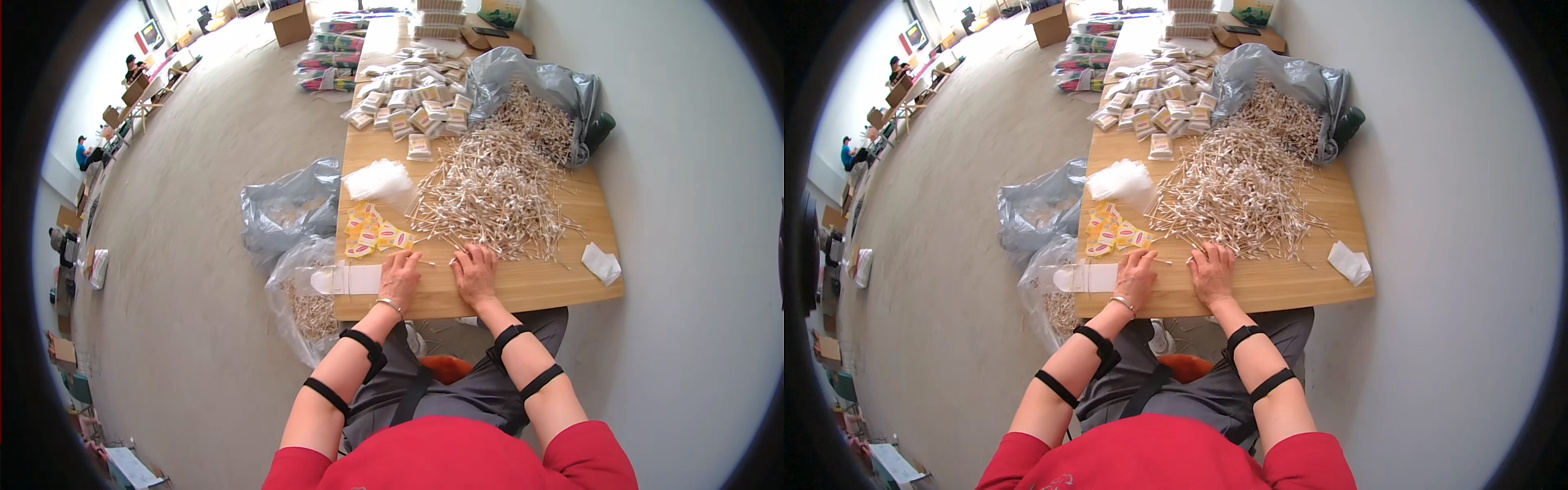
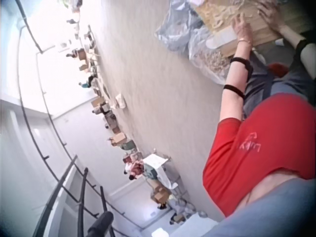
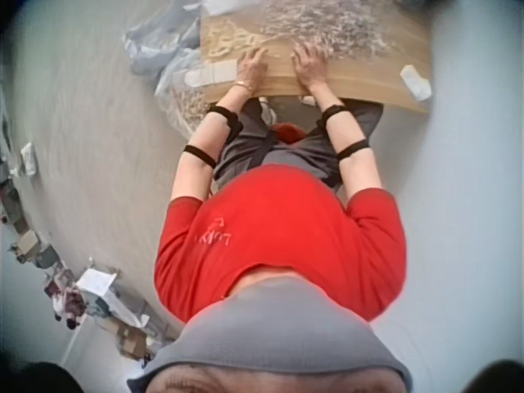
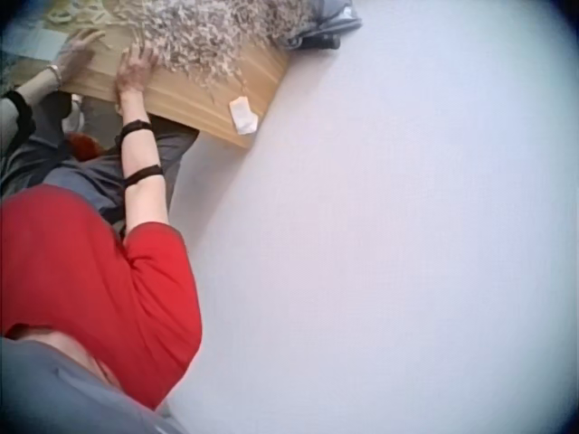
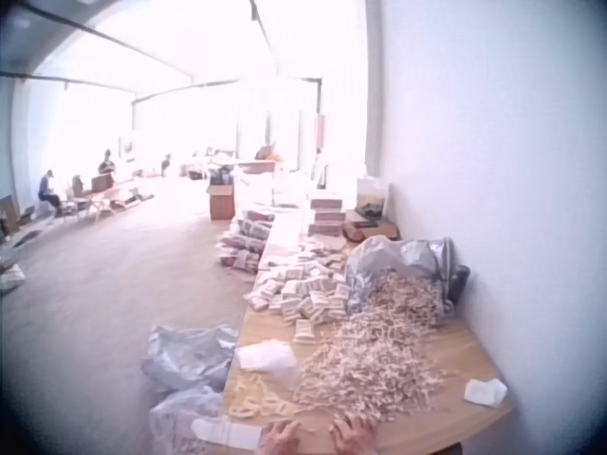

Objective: The recorder is counting, bundling, and placing cotton swab sticks into small plastic bags.

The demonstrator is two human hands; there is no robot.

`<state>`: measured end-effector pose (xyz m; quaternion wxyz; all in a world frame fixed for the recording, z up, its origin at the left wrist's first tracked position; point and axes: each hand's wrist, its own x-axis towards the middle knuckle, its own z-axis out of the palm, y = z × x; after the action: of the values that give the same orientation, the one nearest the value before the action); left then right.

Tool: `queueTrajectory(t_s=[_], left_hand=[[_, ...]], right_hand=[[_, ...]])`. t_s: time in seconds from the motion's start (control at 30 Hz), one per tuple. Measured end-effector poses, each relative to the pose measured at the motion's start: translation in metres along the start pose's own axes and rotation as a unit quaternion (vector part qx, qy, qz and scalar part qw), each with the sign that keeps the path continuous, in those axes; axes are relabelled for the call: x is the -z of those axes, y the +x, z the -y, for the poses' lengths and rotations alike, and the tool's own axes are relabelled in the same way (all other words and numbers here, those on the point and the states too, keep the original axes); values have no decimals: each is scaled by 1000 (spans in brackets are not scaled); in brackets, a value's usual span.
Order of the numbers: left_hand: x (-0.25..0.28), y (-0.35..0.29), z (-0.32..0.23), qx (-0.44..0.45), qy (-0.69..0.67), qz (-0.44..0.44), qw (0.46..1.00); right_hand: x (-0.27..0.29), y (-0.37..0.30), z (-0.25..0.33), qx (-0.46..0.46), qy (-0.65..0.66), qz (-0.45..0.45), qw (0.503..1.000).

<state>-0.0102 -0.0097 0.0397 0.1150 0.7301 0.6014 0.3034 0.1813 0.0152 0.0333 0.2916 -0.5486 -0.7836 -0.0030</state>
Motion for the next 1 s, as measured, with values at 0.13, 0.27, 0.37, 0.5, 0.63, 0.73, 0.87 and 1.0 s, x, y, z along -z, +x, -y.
queueTrajectory(t_s=[0.13, 0.27, 0.37, 0.5, 0.63, 0.73, 0.87, 1.0], left_hand=[[-17, 28, -9, -17, 44, 15, 999], [-23, 55, -19, 3, 100, 9, 995], [-32, 71, -11, -3, 123, -21, 992], [-41, 80, -12, 27, 77, 10, 997], [-47, 64, -20, -3, 64, -15, 998], [-47, 47, -25, -37, 53, -22, 998], [-42, 28, -31, -54, 47, -23, 997], [-34, 11, -27, 4, 34, -16, 999]], right_hand=[[-3, -2, -13, -81, 2, -41, 996], [-3, -2, -13, -86, -45, -59, 994], [-2, -1, -8, -89, -45, -56, 993], [3, 1, -5, -113, -35, -49, 992], [13, 3, -3, -118, -19, -31, 992], [3, 1, -7, -127, -18, -50, 991], [-5, -2, -16, -144, -16, -75, 987], [1, 2, -16, -174, -39, -88, 980]])
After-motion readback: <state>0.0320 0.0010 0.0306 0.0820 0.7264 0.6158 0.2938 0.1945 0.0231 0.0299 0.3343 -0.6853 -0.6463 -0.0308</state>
